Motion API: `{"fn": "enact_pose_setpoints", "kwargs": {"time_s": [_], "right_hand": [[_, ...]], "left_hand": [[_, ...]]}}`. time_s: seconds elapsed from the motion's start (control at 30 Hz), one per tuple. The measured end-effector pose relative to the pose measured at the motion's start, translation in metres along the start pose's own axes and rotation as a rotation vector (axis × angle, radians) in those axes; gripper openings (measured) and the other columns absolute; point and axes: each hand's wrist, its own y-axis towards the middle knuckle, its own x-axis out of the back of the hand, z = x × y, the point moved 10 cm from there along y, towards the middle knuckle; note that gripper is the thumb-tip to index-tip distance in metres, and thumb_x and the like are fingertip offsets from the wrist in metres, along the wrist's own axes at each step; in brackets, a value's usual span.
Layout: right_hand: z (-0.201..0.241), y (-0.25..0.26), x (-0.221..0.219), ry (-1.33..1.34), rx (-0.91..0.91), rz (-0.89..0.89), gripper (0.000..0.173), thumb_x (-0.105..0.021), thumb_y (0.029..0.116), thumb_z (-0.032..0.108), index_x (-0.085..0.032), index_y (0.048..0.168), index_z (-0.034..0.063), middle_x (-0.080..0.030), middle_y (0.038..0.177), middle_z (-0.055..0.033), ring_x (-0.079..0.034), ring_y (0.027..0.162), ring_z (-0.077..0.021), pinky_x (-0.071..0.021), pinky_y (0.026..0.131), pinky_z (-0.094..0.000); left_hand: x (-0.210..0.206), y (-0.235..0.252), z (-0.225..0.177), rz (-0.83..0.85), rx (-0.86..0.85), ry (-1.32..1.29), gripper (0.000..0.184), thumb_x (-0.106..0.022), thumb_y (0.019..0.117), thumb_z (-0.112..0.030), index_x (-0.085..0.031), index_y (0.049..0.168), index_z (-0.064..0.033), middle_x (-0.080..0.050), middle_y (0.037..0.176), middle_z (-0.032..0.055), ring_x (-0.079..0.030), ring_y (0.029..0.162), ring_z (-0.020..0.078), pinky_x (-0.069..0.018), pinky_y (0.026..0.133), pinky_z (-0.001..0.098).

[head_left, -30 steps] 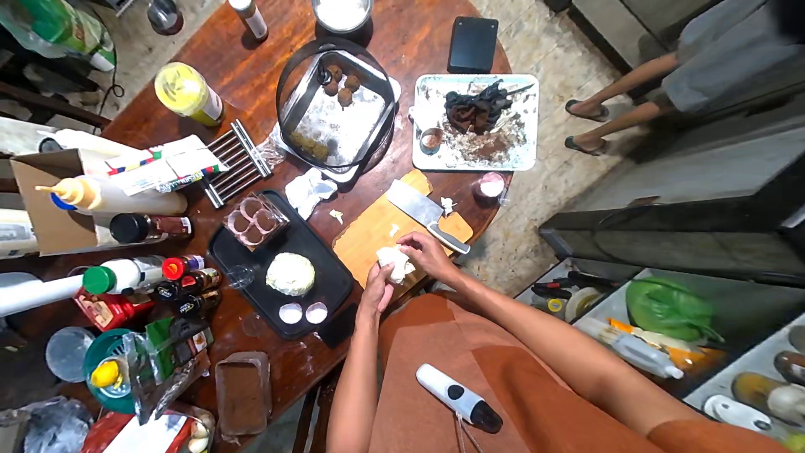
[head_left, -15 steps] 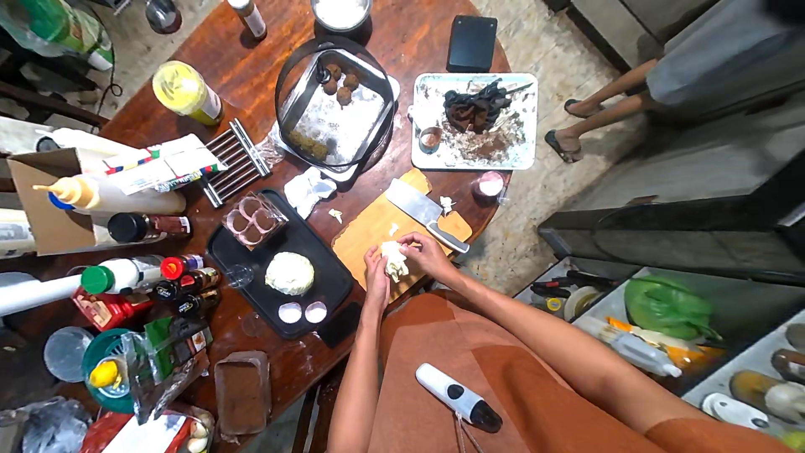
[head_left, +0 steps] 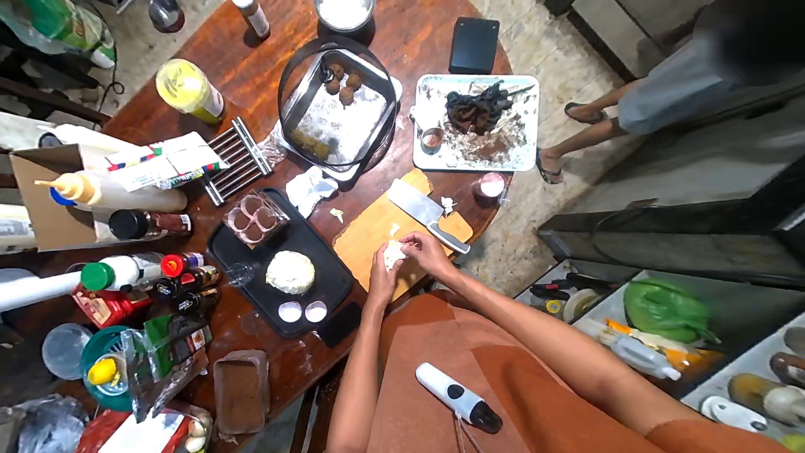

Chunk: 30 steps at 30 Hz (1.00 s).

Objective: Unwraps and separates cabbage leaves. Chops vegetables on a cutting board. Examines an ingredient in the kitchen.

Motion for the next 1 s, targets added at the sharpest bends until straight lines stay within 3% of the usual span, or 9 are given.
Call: {"fn": "enact_pose_setpoints", "kwargs": {"time_s": [0.17, 0.27, 0.4, 0.57, 0.67, 0.77, 0.87, 1.0], "right_hand": [[0.006, -0.003, 0.002, 0.054, -0.058, -0.023, 0.023, -0.072, 0.0943, 0.011, -0.069, 0.116, 0.0045, -0.072, 0.103, -0.0114, -0.071, 0.088, -0.0219, -0.0603, 0.084, -0.0426], [0.006, -0.006, -0.004, 0.093, -0.085, -0.011, 0.023, -0.073, 0.0936, 0.011, -0.069, 0.115, 0.0048, -0.071, 0.105, -0.0109, -0.070, 0.089, -0.0213, -0.0605, 0.083, -0.0413], [0.004, -0.008, -0.005, 0.106, -0.107, -0.012, 0.022, -0.073, 0.0935, 0.012, -0.070, 0.115, 0.0058, -0.071, 0.104, -0.0099, -0.071, 0.088, -0.0197, -0.0604, 0.083, -0.0395], [-0.005, -0.005, -0.001, 0.091, -0.088, -0.055, 0.024, -0.073, 0.0926, 0.012, -0.069, 0.116, 0.0058, -0.072, 0.102, -0.0099, -0.070, 0.089, -0.0208, -0.0600, 0.083, -0.0419], [-0.011, -0.005, 0.003, 0.029, -0.099, -0.106, 0.024, -0.074, 0.0916, 0.014, -0.069, 0.114, 0.0062, -0.072, 0.100, -0.0088, -0.069, 0.087, -0.0208, -0.0590, 0.082, -0.0433], [-0.011, -0.009, 0.010, -0.064, -0.115, -0.165, 0.037, -0.080, 0.0886, 0.022, -0.066, 0.119, 0.0064, -0.068, 0.103, -0.0111, -0.066, 0.088, -0.0243, -0.0567, 0.081, -0.0459], [-0.025, -0.007, 0.005, -0.016, -0.195, -0.097, 0.057, -0.082, 0.0871, 0.035, -0.060, 0.130, 0.0056, -0.064, 0.117, -0.0161, -0.065, 0.100, -0.0285, -0.0565, 0.088, -0.0488], [-0.036, -0.001, -0.016, 0.192, -0.235, 0.064, 0.045, -0.073, 0.0961, 0.027, -0.062, 0.132, 0.0022, -0.069, 0.111, -0.0179, -0.071, 0.092, -0.0252, -0.0620, 0.084, -0.0422]], "left_hand": [[0.010, -0.003, -0.004, -0.122, 0.006, 0.275, 0.054, -0.068, 0.0939, -0.014, -0.054, 0.146, -0.0079, -0.060, 0.140, 0.0161, -0.055, 0.130, 0.0317, -0.0449, 0.112, 0.0467], [0.015, -0.006, -0.016, -0.209, -0.006, 0.283, 0.050, -0.068, 0.0913, -0.009, -0.059, 0.141, -0.0062, -0.060, 0.136, 0.0154, -0.060, 0.124, 0.0272, -0.0519, 0.106, 0.0429], [0.016, -0.006, -0.022, -0.254, 0.024, 0.264, 0.042, -0.063, 0.0955, -0.013, -0.058, 0.137, -0.0066, -0.066, 0.128, 0.0157, -0.067, 0.115, 0.0265, -0.0548, 0.100, 0.0449], [0.008, -0.006, -0.026, -0.279, -0.014, 0.165, 0.032, -0.060, 0.0972, -0.009, -0.062, 0.129, -0.0044, -0.061, 0.133, 0.0159, -0.063, 0.118, 0.0251, -0.0544, 0.100, 0.0412], [0.002, -0.004, -0.025, -0.252, -0.035, 0.054, 0.028, -0.061, 0.0968, -0.008, -0.063, 0.124, -0.0023, -0.062, 0.129, 0.0156, -0.062, 0.119, 0.0236, -0.0529, 0.102, 0.0402], [-0.001, -0.002, -0.018, -0.212, -0.013, -0.097, 0.030, -0.058, 0.0971, -0.009, -0.060, 0.127, -0.0020, -0.063, 0.130, 0.0145, -0.059, 0.125, 0.0229, -0.0503, 0.106, 0.0423], [0.005, -0.003, -0.009, -0.254, 0.011, -0.266, 0.030, -0.058, 0.0970, -0.008, -0.058, 0.126, -0.0007, -0.065, 0.129, 0.0144, -0.062, 0.122, 0.0229, -0.0528, 0.103, 0.0427], [0.006, -0.002, -0.001, -0.180, -0.003, -0.422, 0.032, -0.053, 0.0963, -0.008, -0.054, 0.127, 0.0024, -0.064, 0.127, 0.0177, -0.063, 0.117, 0.0248, -0.0540, 0.099, 0.0430]]}}
